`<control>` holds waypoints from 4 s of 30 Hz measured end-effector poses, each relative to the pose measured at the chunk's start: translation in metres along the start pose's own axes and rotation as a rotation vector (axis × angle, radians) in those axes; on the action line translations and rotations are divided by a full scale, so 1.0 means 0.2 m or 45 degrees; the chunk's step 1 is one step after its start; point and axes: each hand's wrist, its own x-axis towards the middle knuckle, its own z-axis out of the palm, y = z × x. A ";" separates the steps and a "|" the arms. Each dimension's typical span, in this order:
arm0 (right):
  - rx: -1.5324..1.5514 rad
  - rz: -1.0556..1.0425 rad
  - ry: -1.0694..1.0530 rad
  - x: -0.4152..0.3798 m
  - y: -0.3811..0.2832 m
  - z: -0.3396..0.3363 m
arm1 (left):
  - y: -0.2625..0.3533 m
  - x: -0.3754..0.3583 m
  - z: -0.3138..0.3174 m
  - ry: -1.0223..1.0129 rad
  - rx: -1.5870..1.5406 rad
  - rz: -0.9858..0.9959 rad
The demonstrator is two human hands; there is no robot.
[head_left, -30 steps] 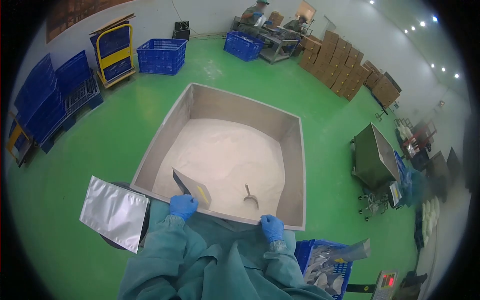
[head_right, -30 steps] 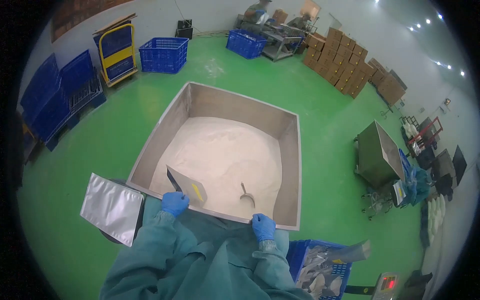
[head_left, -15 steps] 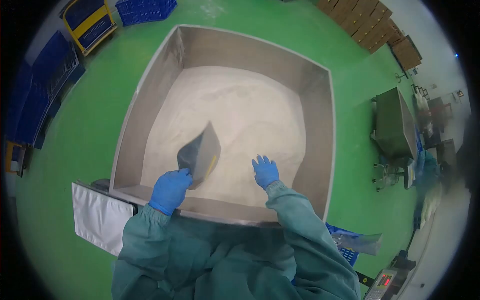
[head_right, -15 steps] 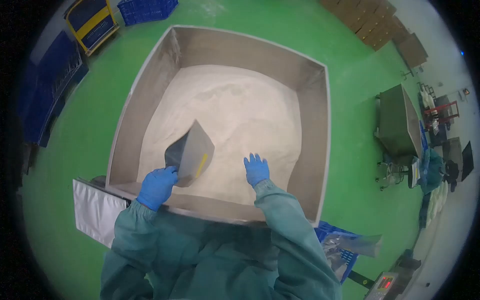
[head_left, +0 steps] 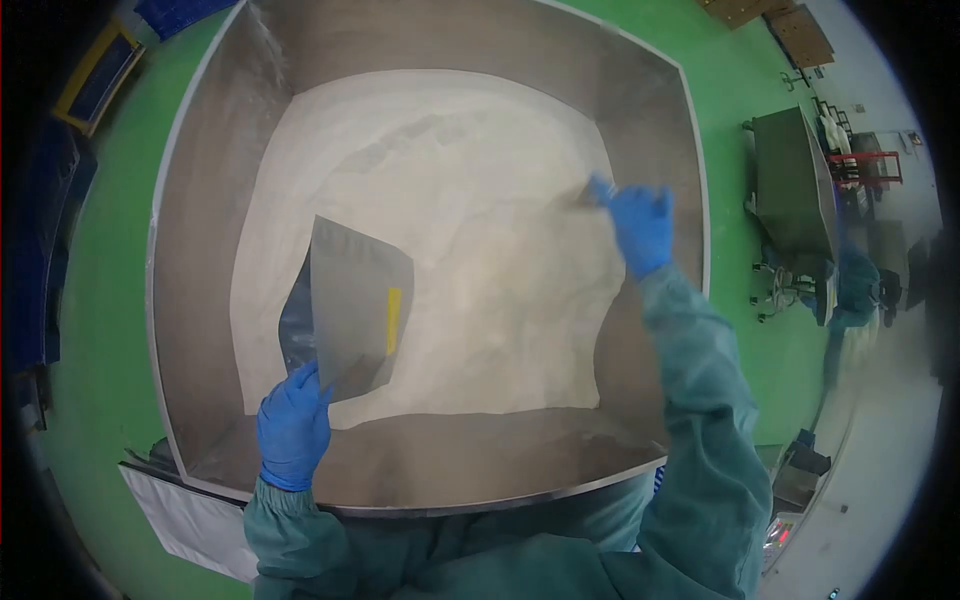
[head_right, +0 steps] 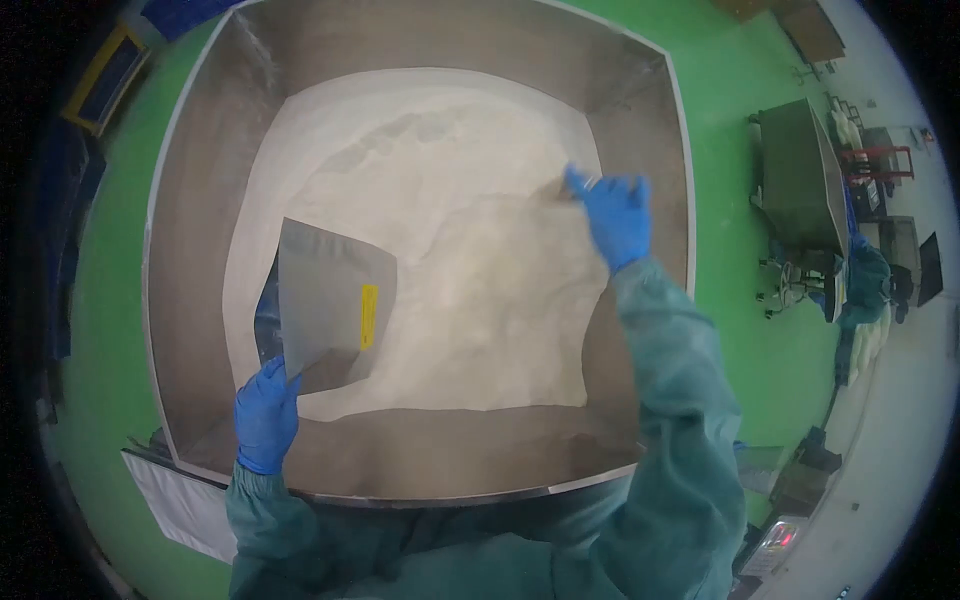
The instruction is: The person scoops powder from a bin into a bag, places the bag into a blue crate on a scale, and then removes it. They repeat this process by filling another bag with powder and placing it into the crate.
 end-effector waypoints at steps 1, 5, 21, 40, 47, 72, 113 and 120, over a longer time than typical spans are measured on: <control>-0.054 0.144 0.053 0.08 0.09 0.03 | 0.00 0.00 0.01 0.020 -0.009 0.011; -0.006 0.180 -0.453 0.12 -0.03 0.50 | 0.01 -0.01 0.04 -0.030 -0.006 -0.003; 0.686 -0.020 -0.209 -0.54 -0.46 0.36 | 0.25 0.03 -0.16 -0.188 0.304 0.245; 1.639 -0.558 -0.819 -0.87 -0.81 0.21 | 0.47 0.17 0.35 -0.206 0.376 0.613; 1.299 -0.427 -0.660 -0.77 -0.03 -0.54 | 0.52 0.01 0.51 -0.084 0.176 0.346; 0.903 -0.130 -1.113 -0.78 -0.88 0.49 | 0.62 0.08 0.50 -0.060 0.405 0.469; 0.723 -0.176 -1.055 -0.54 -1.03 0.44 | 0.65 -0.02 0.55 -0.219 0.322 0.017; 1.371 -0.379 -1.461 -0.69 -0.92 0.38 | 0.65 -0.01 0.47 -0.206 0.371 0.176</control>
